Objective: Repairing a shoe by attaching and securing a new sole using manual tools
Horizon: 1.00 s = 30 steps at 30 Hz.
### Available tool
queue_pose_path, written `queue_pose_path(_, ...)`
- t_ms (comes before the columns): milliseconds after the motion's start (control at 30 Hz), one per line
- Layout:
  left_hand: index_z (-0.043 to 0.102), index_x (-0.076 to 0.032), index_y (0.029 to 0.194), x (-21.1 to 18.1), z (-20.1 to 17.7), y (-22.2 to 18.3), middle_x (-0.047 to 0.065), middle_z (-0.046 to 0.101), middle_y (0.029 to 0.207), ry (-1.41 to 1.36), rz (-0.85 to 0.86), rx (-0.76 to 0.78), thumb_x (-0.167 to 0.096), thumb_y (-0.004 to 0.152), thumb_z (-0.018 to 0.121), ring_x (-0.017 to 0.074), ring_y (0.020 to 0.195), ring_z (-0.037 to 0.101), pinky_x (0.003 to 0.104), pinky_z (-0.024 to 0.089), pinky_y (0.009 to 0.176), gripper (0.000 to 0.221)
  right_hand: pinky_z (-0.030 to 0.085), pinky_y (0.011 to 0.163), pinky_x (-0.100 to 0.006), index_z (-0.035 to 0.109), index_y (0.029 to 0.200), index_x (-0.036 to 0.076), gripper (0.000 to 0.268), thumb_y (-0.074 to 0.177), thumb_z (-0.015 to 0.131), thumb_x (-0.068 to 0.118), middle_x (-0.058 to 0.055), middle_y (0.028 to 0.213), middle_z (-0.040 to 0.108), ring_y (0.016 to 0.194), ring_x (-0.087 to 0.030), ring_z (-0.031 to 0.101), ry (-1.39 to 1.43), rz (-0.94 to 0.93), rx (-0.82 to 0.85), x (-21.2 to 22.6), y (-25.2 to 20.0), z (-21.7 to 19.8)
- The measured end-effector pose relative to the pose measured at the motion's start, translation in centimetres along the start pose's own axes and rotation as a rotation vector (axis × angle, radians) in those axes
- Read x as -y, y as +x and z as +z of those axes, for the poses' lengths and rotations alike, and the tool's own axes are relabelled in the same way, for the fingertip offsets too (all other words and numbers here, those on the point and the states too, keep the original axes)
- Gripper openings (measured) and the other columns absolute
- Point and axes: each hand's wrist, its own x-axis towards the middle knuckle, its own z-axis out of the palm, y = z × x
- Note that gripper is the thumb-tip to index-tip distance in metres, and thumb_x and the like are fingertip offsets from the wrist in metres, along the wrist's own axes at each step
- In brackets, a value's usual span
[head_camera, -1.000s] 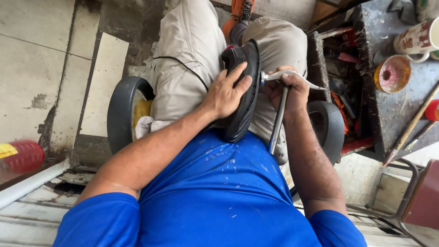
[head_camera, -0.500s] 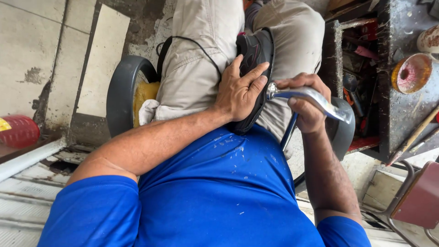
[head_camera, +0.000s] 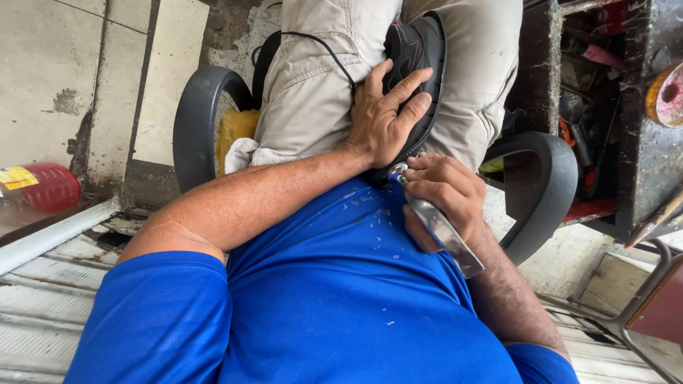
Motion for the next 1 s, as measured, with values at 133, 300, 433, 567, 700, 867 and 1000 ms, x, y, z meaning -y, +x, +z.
queue_pose_path(133,0.048,-0.043,0.148,-1.3,-4.2,1.4,0.025,0.026,0.164,0.046,0.08,0.229,-0.058,0.101,0.036,0.0395,0.15,0.033,0.052,0.024,0.121,0.051,0.061,0.097,-0.05,0.064,0.099,0.002,0.017,0.087,0.068,0.013,-0.02,0.101,0.072,0.1,-0.041,0.075,0.089,0.066,0.019,-0.3,-0.5,-1.0)
queue_pose_path(300,0.046,-0.018,0.153,-3.1,-12.5,1.3,0.023,0.037,0.16,0.229,0.429,0.696,-0.015,0.078,0.056,0.0373,0.141,0.046,0.046,0.034,0.118,0.076,0.061,0.107,-0.054,0.062,0.106,-0.004,0.024,0.087,0.068,0.009,-0.022,0.107,0.069,0.113,-0.045,0.072,0.369,0.203,-0.057,-1.9,-1.5,-2.6)
queue_pose_path(433,0.047,-0.024,0.155,-2.1,-9.6,3.3,0.016,0.013,0.169,0.521,1.071,0.465,-0.041,0.073,0.092,0.0423,0.155,0.022,0.065,0.038,0.113,0.096,0.06,0.11,-0.053,0.06,0.111,0.0,0.029,0.091,0.07,0.018,-0.021,0.108,0.068,0.113,-0.041,0.071,0.499,0.309,-0.107,-2.1,-1.2,-3.4)
queue_pose_path(567,0.066,-0.018,0.129,-4.2,-6.5,4.2,0.018,0.031,0.164,0.187,1.22,0.414,-0.041,0.088,0.087,0.0452,0.154,0.024,0.077,0.032,0.114,0.052,0.061,0.107,-0.052,0.058,0.114,0.002,0.031,0.091,0.07,0.019,-0.021,0.11,0.068,0.115,-0.043,0.071,0.578,0.401,-0.24,-1.6,-3.2,-4.8)
queue_pose_path(700,0.071,-0.02,0.115,-7.0,-2.4,2.9,0.008,0.063,0.123,-0.045,1.294,0.5,-0.029,0.087,0.083,0.0375,0.136,0.053,0.078,0.025,0.106,0.032,0.062,0.104,-0.049,0.058,0.111,0.004,0.03,0.085,0.067,0.018,-0.024,0.107,0.068,0.106,-0.041,0.072,0.601,0.465,-0.333,-0.7,-6.4,-6.6)
queue_pose_path(867,0.07,-0.02,0.082,-8.0,1.1,2.9,-0.003,0.063,0.084,0.031,1.455,0.402,-0.045,0.075,0.084,0.0224,0.081,0.058,0.05,0.039,0.086,0.03,0.059,0.107,-0.061,0.057,0.113,0.005,0.027,0.091,0.068,0.017,-0.019,0.109,0.065,0.113,-0.05,0.07,0.526,0.513,-0.427,1.5,-9.2,-6.6)
queue_pose_path(1000,0.068,-0.024,0.077,-7.6,3.9,3.8,-0.006,0.06,0.08,0.153,1.431,0.477,-0.059,0.051,0.09,0.0216,0.077,0.053,0.044,0.036,0.071,0.048,0.058,0.112,-0.06,0.055,0.116,0.01,0.026,0.097,0.07,0.02,-0.013,0.11,0.062,0.115,-0.038,0.069,0.371,0.453,-0.448,2.0,-10.8,-5.6)
